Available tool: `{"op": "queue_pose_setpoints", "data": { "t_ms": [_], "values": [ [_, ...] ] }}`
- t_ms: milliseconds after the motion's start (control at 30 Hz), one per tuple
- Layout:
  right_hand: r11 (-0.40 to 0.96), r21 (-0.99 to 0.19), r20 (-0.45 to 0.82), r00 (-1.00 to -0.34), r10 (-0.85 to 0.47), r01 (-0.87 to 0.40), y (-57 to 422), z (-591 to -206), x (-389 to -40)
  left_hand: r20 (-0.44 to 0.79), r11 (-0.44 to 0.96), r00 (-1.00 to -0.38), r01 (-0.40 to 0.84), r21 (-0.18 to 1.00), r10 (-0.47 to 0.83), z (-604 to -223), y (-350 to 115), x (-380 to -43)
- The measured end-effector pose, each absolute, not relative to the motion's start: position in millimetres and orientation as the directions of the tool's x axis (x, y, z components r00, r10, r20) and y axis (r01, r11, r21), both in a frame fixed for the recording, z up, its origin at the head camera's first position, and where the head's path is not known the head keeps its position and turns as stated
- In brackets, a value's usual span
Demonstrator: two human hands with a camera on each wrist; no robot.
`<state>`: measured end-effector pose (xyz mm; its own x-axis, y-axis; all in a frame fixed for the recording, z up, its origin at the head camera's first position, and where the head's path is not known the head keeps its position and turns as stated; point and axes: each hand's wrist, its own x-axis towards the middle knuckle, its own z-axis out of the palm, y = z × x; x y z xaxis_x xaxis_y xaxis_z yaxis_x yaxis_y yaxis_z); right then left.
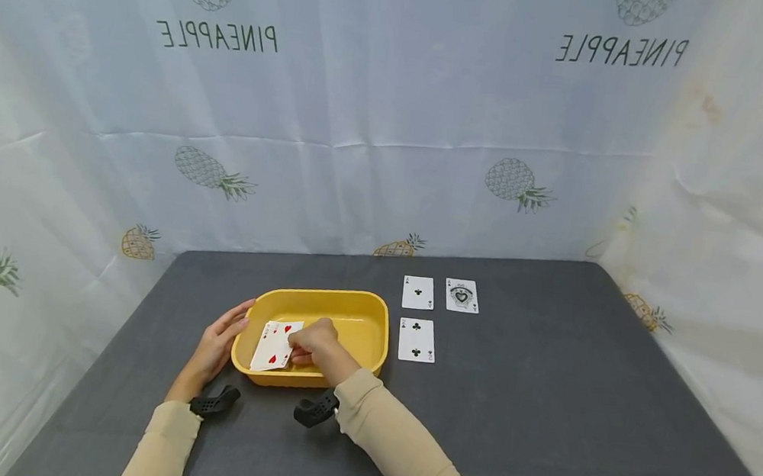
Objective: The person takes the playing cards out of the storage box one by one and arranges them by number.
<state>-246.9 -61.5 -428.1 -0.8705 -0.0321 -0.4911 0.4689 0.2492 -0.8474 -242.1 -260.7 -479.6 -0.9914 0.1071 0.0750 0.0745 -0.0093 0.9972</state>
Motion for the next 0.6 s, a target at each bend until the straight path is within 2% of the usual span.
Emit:
{"op": "queue_pose_setpoints", "data": {
  "t_ms": [367, 600],
  "values": [
    [0.191, -0.908, -0.406, -0.896, -0.181, 0.373, -22, -410, -240, 0.062, 0.009, -0.994, 0.063, 0.998, 0.092, -480, -257, -243],
    [0.131, -0.948, -0.311, -0.934, -0.178, 0.291, 12, -392, -234, 0.053, 0.016, -0.995, 0.055, 0.998, 0.085, -478, -260, -241]
  ]
}}
